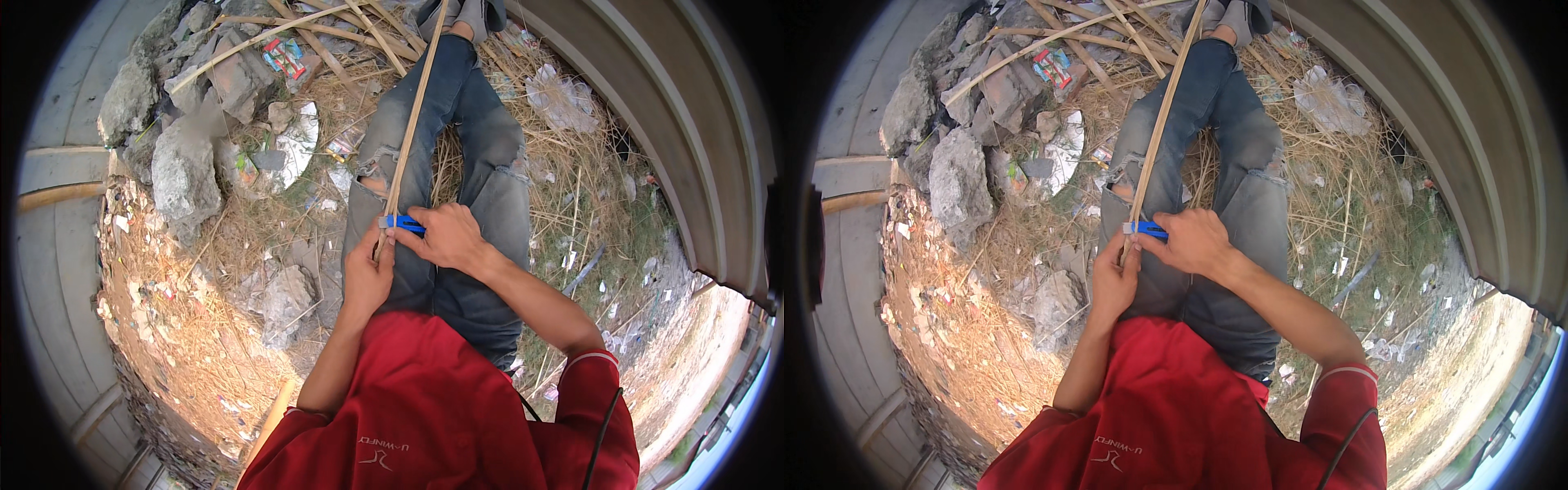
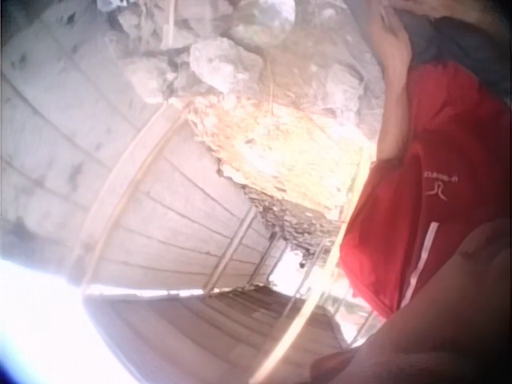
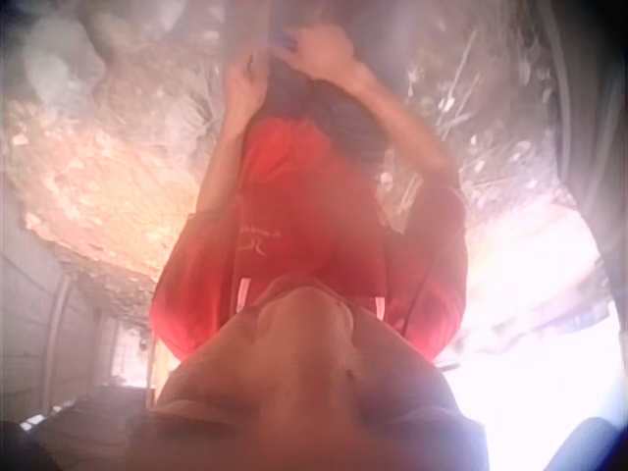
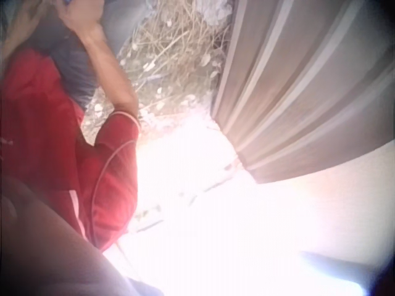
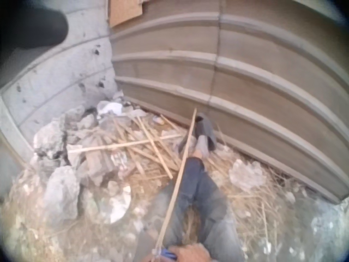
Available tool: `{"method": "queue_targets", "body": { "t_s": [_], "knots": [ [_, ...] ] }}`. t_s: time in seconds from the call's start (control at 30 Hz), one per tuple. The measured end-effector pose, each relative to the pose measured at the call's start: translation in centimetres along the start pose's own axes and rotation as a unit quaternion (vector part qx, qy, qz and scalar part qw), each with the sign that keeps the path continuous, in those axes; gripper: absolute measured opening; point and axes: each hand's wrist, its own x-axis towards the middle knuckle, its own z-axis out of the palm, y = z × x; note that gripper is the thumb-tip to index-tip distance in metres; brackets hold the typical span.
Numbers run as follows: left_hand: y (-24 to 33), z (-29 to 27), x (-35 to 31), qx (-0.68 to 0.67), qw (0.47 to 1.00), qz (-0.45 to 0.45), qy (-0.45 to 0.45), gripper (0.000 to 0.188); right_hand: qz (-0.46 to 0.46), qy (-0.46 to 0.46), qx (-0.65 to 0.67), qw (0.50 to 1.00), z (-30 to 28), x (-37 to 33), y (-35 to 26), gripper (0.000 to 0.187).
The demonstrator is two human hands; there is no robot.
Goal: The person sits on a small stool and uses a blue utility knife to strip and cut thin bamboo strips. They then switch to a large machete to split and shape thicker bamboo pieces, holding the material against their legs while working.
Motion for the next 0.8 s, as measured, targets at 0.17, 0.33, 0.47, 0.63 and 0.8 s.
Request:
{"method": "queue_targets", "body": {
  "t_s": [0.17,0.33,0.47,0.63,0.8],
  "knots": [
    [0.4,0.2,-2.2,0.022,1.0,-0.012,0.012,0.042,0.212,0.158,-0.051,0.963,-5.8,7.2,5.6,0.065],
    [-0.2,-0.1,-3.3,-0.009,0.999,0.021,-0.022,0.042,0.218,0.261,-0.101,0.935,-13.0,11.9,14.5,0.071],
    [-0.8,-0.3,-1.6,-0.084,0.995,-0.028,-0.045,0.043,0.144,0.18,-0.09,0.969,-12.3,10.1,9.7,0.065],
    [-1.0,-0.5,-0.2,-0.193,0.97,-0.13,-0.065,0.046,0.064,0.031,-0.03,0.997,-5.5,3.0,5.4,0.052],
    [-0.8,-0.4,-0.1,-0.175,0.978,-0.097,-0.055,0.046,-0.031,-0.046,-0.023,0.998,-1.3,1.2,2.0,0.052]
  ]
}}
